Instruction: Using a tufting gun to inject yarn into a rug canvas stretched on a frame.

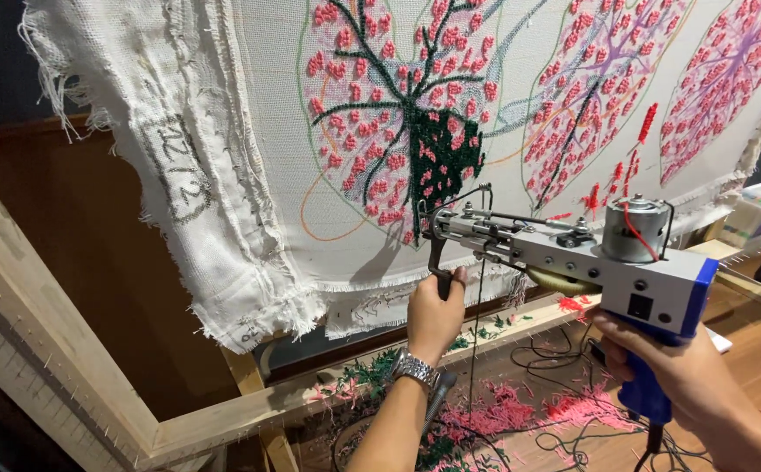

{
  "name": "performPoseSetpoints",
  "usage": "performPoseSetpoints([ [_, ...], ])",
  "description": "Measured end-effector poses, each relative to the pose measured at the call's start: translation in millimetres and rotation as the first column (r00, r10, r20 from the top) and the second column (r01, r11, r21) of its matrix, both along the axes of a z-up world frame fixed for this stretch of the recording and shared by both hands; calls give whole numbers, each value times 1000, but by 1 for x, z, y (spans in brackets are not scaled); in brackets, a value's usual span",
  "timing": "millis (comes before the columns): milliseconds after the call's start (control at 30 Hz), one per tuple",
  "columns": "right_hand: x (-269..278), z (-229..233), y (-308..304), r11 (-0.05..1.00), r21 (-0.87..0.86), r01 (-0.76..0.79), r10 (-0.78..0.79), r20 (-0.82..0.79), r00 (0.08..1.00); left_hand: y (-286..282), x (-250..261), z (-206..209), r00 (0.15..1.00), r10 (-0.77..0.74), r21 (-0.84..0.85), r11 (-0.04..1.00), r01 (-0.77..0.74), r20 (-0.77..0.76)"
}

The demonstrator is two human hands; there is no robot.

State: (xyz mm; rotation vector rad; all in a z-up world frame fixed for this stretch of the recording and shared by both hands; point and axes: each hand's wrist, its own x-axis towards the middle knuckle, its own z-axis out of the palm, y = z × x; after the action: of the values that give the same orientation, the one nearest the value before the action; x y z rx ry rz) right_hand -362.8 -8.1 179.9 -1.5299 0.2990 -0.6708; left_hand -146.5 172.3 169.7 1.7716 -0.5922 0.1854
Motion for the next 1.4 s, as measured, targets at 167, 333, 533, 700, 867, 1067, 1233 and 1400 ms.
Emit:
performPoseSetpoints([
  [167,8,0,9,997,71,-24,24,7,1000,6,10,-5,998,26,0,1000,-26,52],
  [333,8,6,19,994,99,-40,38,31,999,9,13,-4,998,6,-3,1000,-5,69],
  [533,12,9,23,993,109,-47,44,30,999,7,21,-6,999,-31,70,997,34,-39],
  [700,14,2,23,993,91,-80,73,76,994,10,23,-7,999,-13,57,998,11,29],
  [867,12,9,33,997,55,-60,55,87,995,17,17,5,1000,-6,60,998,4,23],
  [1067,15,11,35,994,91,-68,58,108,992,18,21,12,996,-33,17,999,32,88],
  [1233,17,15,41,998,56,-42,36,116,993,14,31,9,994,6,46,999,-12,111],
  [1400,20,17,42,998,55,-22,16,98,995,19,30,20,990,-13,41,999,7,141],
])
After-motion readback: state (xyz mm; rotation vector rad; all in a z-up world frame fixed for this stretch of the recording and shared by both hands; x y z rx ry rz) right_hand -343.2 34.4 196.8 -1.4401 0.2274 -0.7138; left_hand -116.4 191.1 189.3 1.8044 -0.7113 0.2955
